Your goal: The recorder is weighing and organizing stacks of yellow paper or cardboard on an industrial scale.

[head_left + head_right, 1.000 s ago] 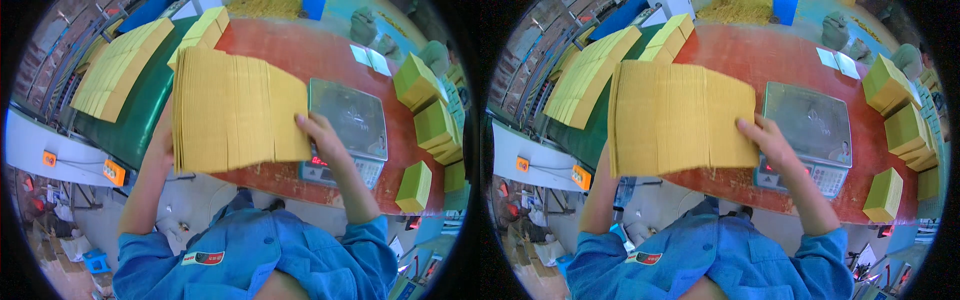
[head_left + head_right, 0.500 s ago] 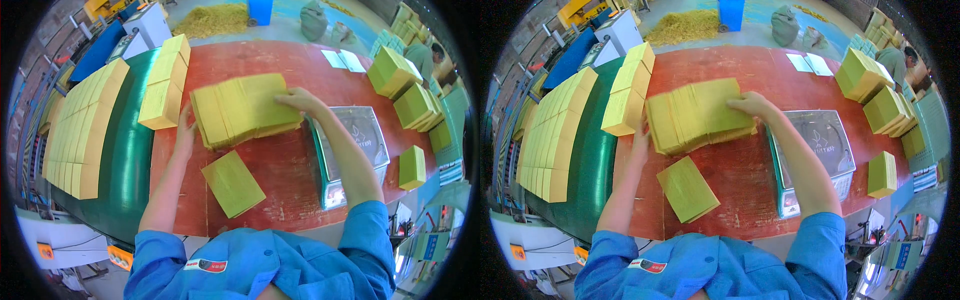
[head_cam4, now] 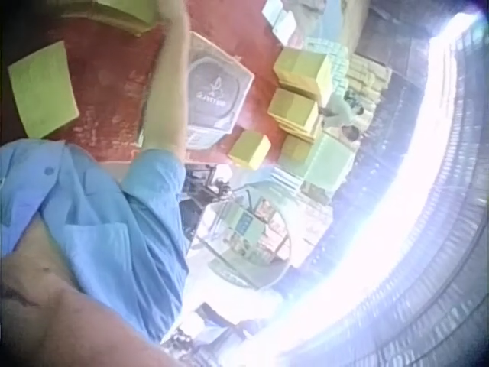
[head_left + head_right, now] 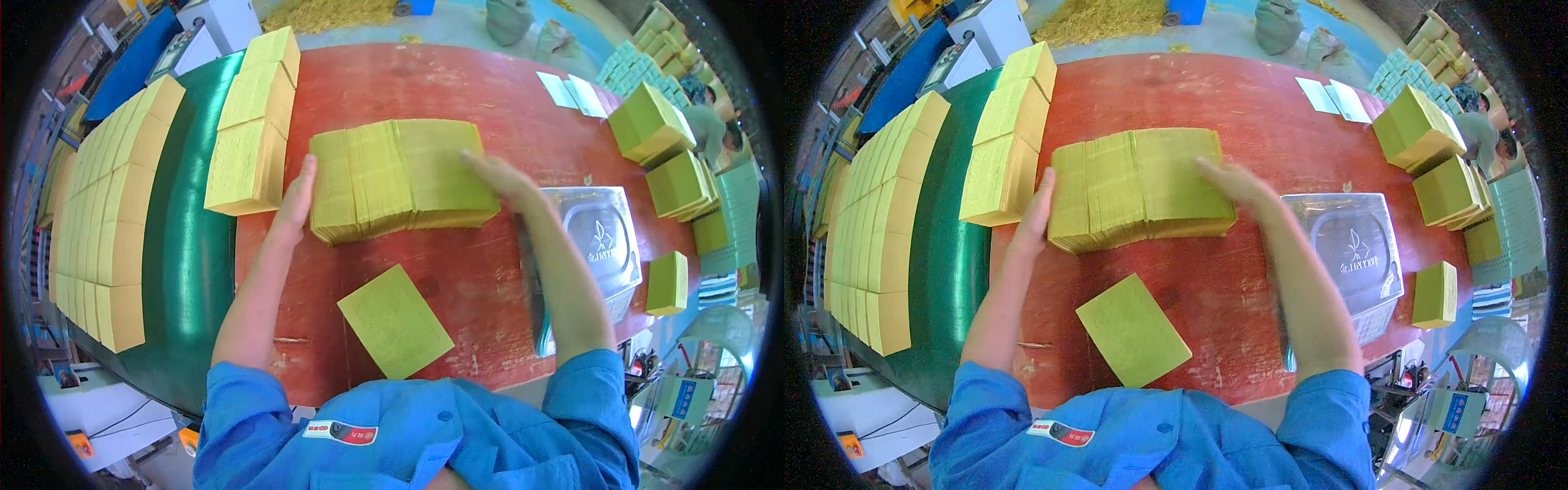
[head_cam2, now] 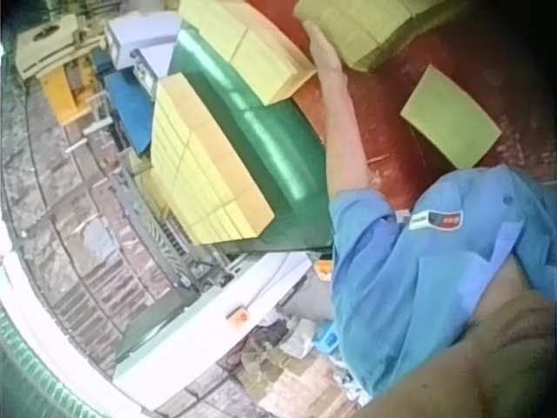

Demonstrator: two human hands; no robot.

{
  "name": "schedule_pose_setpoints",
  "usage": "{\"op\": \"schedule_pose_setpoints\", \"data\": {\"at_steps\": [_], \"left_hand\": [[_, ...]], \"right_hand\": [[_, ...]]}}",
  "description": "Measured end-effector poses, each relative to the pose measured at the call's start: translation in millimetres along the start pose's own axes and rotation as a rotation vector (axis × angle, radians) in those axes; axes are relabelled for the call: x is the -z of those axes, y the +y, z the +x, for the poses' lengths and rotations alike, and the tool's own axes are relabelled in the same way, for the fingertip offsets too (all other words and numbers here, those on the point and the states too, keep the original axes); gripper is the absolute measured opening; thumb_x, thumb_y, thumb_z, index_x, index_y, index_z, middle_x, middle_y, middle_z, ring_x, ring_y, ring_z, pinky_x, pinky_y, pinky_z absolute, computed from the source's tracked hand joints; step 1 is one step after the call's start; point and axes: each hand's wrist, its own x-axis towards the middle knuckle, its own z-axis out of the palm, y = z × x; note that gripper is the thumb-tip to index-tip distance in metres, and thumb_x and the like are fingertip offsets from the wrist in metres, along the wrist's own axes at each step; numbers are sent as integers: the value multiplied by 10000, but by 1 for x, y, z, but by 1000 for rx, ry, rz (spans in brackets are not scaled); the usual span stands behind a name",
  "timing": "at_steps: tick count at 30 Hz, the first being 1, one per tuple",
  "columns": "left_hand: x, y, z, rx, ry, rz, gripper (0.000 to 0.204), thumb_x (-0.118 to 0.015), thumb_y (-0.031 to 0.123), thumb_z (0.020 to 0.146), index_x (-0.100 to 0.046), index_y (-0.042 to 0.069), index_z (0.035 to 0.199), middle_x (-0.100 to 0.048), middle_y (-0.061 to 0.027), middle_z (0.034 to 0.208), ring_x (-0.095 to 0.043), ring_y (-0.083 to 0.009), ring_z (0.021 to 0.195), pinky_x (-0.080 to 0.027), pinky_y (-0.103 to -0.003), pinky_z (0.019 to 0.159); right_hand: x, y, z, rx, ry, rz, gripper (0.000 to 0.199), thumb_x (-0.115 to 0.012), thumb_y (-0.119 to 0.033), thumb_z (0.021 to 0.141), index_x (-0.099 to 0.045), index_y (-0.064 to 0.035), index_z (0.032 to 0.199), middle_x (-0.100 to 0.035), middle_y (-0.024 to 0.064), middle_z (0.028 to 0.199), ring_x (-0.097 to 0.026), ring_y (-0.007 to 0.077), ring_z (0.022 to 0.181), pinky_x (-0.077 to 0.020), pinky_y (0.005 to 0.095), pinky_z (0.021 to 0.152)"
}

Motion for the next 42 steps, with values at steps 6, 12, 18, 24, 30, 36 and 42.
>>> {"op": "schedule_pose_setpoints", "data": {"at_steps": [6, 12, 18, 24, 30, 36, 42], "left_hand": [[-34, 20, -25, -346, 67, 188, 584, -514, 418, 971, -436, -3, 1369, -519, -132, 1328, -498, -204, 1207, -393, -330, 1019], [-26, -12, -52, -585, -38, 204, 676, -762, 104, 774, -395, 10, 1333, -531, -103, 1246, -506, -195, 1165, -454, -336, 939], [-6, -40, -56, -508, 8, 395, 585, -806, 166, 763, -504, 2, 1235, -613, -77, 1156, -576, -177, 1065, -472, -327, 905], [-10, -44, -54, -554, 52, 325, 524, -804, 136, 755, -543, 3, 1190, -627, -77, 1136, -586, -168, 1039, -468, -323, 905], [-13, -49, -47, -495, 21, 331, 472, -769, 110, 786, -538, 8, 1185, -640, -67, 1072, -601, -155, 979, -487, -319, 863], [-47, 26, -34, -686, 12, 294, 473, -728, 130, 820, -526, 16, 1232, -636, -74, 1116, -595, -159, 1019, -479, -323, 885], [-85, 171, -89, -699, -133, 936, 476, -703, 177, 849, -524, 7, 1255, -624, -67, 1173, -587, -162, 1059, -469, -329, 916]], "right_hand": [[-44, -26, -29, 447, 193, 37, 602, -703, -367, 849, -520, 1, 1289, -636, 142, 1177, -601, 243, 1087, -466, 368, 950], [-46, 9, -66, 626, 151, 423, 833, -795, -231, 762, -323, -38, 1421, -530, 102, 1301, -509, 223, 1189, -412, 391, 1015], [-74, 40, -54, 613, 234, 316, 889, -816, -214, 727, -311, -68, 1444, -485, 137, 1335, -423, 235, 1270, -320, 399, 1085], [-68, 44, -54, 572, 175, 401, 899, -818, -226, 731, -306, -47, 1447, -480, 135, 1356, -421, 239, 1280, -321, 394, 1085], [-75, 47, -38, 610, 205, 387, 813, -814, -219, 748, -366, -34, 1401, -511, 125, 1313, -459, 236, 1244, -353, 381, 1061], [-84, 14, -39, 663, 225, 611, 602, -736, -180, 849, -424, -19, 1338, -552, 91, 1251, -502, 189, 1166, -400, 346, 1001], [-80, -17, -91, 699, 314, 866, 559, -711, -234, 876, -436, -9, 1308, -554, 102, 1243, -516, 194, 1160, -407, 354, 998]]}}
